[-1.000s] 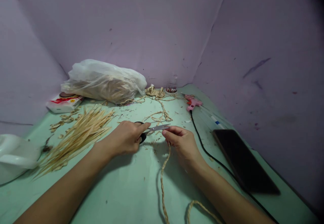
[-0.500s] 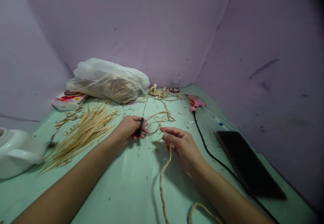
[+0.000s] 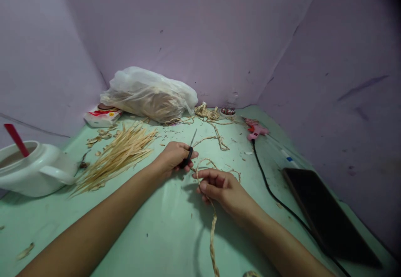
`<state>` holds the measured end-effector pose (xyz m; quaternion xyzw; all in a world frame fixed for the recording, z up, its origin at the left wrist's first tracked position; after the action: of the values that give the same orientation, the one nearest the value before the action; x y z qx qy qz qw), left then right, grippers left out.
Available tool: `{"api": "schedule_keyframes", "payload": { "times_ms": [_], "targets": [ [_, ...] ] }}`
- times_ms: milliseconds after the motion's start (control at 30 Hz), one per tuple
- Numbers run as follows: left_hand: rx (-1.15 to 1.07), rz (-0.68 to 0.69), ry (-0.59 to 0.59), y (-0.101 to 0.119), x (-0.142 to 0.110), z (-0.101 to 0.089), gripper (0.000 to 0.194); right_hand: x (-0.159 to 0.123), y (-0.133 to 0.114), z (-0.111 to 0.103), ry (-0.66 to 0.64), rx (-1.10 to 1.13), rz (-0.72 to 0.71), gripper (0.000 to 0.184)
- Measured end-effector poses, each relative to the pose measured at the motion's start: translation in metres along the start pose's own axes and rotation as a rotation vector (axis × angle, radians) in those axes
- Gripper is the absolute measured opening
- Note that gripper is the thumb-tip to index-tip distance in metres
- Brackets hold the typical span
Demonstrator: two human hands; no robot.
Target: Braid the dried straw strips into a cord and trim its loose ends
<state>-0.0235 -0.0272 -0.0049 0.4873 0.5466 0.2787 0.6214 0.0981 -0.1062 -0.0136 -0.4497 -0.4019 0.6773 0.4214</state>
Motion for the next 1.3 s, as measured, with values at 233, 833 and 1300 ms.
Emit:
{"api": "schedule_keyframes", "payload": {
  "times_ms": [233,833,1300],
  "targets": [
    [-0.199,-0.069,-0.337,0.000,-0.008,0.010,0.021,0.000,0.002,0.004,-0.071,-0.044,-0.044,0.027],
    [-0.355,0.184,-0.087,0.024,-0.013,-0.006,0.040,-0.001,0.001,0.002,-0.125,-0.100,0.029,0.020],
    [-0.364,0.316,-0.015,0.030,-0.017,-0.004,0.045,-0.004,-0.001,0.003,-0.191,-0.101,0.076,0.031]
  ]
}}
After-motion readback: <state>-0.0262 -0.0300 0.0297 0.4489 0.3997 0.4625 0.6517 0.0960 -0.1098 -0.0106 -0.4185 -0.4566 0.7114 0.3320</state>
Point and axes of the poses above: each hand's wrist, its own x-axis towards the middle knuckle, its own z-axis out of the palm, y = z × x, the point moved 4 cm from there along x, towards the middle knuckle, and after that the axes turned 1 degree about x, right-handed, at the moved point
